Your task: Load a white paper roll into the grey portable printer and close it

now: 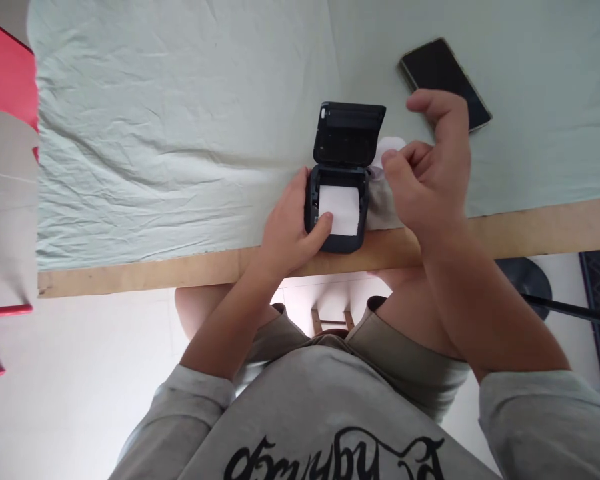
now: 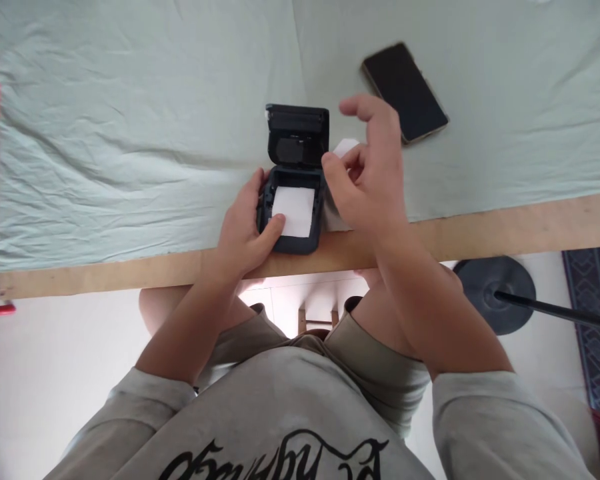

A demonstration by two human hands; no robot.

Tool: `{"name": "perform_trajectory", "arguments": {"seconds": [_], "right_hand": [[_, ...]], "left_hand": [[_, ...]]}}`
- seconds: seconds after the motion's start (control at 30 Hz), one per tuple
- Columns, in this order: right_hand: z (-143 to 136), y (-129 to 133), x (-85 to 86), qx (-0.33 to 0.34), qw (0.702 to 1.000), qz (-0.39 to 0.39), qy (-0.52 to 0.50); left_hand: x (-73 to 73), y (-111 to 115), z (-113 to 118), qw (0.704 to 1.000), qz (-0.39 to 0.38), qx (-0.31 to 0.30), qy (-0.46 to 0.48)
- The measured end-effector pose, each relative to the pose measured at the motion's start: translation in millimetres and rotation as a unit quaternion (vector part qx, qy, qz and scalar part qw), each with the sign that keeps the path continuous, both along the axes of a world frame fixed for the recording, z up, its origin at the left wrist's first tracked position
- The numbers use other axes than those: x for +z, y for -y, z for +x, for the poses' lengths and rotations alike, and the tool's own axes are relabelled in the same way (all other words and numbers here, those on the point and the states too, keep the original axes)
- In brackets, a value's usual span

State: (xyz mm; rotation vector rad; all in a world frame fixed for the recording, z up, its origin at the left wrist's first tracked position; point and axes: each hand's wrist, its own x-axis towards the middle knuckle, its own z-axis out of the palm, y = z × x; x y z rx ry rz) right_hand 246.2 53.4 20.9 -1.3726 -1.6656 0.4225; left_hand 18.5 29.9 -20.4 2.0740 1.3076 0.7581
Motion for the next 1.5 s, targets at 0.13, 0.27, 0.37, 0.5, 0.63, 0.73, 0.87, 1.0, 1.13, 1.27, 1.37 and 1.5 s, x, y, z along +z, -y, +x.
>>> {"name": "perform_trajectory", "arguments": {"seconds": [0.13, 0.27, 0.37, 0.5, 0.63, 0.73, 0.87, 1.0, 1.13, 1.27, 1.37, 1.5], "right_hand": [[-4, -1, -5.2, 0.045, 0.997, -0.051, -0.024], [-10, 5, -2.5, 0.028, 0.996, -0.075, -0.048], [-9, 7, 2.9, -0.015, 0.992, -0.078, -0.098], [-5, 8, 11.3, 0.003, 0.982, -0.156, -0.104], [-5, 9, 16.3, 0.048, 0.945, -0.323, 0.021], [-5, 9, 17.0, 0.064, 0.935, -0.338, 0.088], [-4, 7, 18.8, 0.065, 0.926, -0.350, 0.124], [-5, 4, 25.4, 0.067, 0.916, -0.377, 0.123], [-7, 1, 35.2, 0.075, 0.892, -0.421, 0.150], [-8, 0, 43.6, 0.087, 0.880, -0.434, 0.174], [-8, 2, 43.9, 0.090, 0.887, -0.422, 0.166], [-6, 5, 30.8, 0.103, 0.906, -0.389, 0.130]], "left_hand": [[-1.2, -1, 0, 1.000, -0.009, -0.005, 0.009], [-2.3, -1, -1, 1.000, -0.023, 0.002, 0.018], [-2.4, -1, 0, 0.999, -0.027, 0.004, 0.022], [-0.4, 0, 1, 0.999, -0.033, 0.007, 0.024], [4.3, 1, 3, 0.999, -0.036, 0.007, 0.027], [9.2, 2, 4, 0.999, -0.021, -0.005, 0.031], [12.2, 2, 6, 1.000, 0.001, -0.016, 0.004], [9.5, 3, 6, 1.000, 0.016, -0.011, -0.006], [7.8, 3, 6, 1.000, 0.022, -0.010, -0.007], [10.4, 3, 9, 0.999, 0.035, 0.003, -0.023], [12.3, 2, 13, 0.997, 0.052, 0.030, -0.042], [10.0, 3, 13, 0.997, 0.063, 0.025, -0.026]]}}
